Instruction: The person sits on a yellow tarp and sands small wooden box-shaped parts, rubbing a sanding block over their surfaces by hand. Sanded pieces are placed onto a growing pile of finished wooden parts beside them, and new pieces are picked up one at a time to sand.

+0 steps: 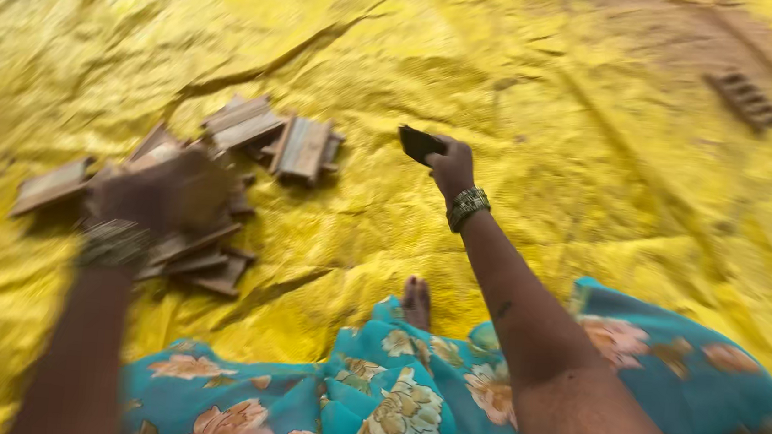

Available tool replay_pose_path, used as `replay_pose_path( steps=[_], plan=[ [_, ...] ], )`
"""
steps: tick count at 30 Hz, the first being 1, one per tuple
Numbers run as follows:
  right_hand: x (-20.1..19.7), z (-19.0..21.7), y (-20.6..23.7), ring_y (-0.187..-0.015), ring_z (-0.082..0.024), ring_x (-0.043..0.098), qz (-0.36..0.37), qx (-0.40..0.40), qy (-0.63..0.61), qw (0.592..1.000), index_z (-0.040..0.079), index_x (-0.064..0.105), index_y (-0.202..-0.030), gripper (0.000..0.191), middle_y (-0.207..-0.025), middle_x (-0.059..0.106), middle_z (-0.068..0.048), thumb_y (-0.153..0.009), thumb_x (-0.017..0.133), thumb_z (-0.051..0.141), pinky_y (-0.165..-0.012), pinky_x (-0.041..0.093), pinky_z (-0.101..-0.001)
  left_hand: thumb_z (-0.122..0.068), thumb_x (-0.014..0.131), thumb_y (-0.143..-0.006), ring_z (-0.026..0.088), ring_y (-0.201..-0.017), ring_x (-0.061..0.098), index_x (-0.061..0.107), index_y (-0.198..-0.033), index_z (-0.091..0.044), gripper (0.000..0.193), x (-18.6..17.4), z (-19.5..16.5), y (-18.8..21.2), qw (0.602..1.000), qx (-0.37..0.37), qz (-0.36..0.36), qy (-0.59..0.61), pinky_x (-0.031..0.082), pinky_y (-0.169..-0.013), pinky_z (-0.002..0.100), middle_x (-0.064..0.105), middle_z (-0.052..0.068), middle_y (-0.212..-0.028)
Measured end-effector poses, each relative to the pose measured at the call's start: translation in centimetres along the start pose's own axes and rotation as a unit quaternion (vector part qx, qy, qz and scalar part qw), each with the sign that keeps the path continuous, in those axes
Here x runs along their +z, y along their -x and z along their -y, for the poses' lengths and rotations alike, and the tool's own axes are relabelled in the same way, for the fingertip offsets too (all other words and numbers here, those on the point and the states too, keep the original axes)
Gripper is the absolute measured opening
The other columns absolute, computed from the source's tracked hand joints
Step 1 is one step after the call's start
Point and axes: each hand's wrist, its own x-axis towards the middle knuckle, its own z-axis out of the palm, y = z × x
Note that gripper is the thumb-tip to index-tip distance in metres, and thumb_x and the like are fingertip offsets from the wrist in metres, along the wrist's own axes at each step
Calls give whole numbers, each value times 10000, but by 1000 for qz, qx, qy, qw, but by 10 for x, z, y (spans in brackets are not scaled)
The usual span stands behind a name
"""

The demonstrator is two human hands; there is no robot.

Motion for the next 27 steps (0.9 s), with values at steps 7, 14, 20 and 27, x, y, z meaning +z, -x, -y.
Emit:
replay_pose_path(
  steps=[7, 14, 20, 27],
  plan=[
    [-122, 21, -22, -924, -346, 719, 58, -185, 331, 923, 50, 762, -1134, 390, -1016, 754, -225, -776, 609, 33, -870, 567, -430, -417, 640, -927, 317, -700, 678, 698, -1015, -80, 353, 62, 53, 90, 984, -84, 150, 51, 543, -611, 462, 704, 182, -801],
    [-209, -36, 15, -1001, -326, 725, 1, -103, 360, 927, 120, 791, -1139, 446, -1084, 757, -196, -781, 545, 21, -966, 552, -421, -370, 663, -935, 337, -781, 665, 693, -1057, -67, 328, 145, 65, 161, 982, -145, 51, 113, 532, -692, 468, 695, 189, -864],
    [-169, -23, 15, -928, -302, 726, 18, -105, 326, 939, 91, 777, -1129, 433, -1042, 761, -186, -771, 552, -5, -907, 572, -412, -330, 682, -943, 355, -851, 654, 689, -1092, -55, 312, 179, 85, 197, 976, -173, -9, 134, 523, -761, 474, 688, 195, -918],
    [-163, -18, 11, -949, -348, 719, 50, -216, 313, 924, 54, 782, -1107, 418, -1032, 753, -211, -744, 580, 11, -894, 568, -436, -283, 705, -951, 375, -932, 641, 684, -1134, -42, 303, 191, 79, 207, 965, -205, -59, 152, 512, -842, 480, 679, 201, -982]
  ],
)
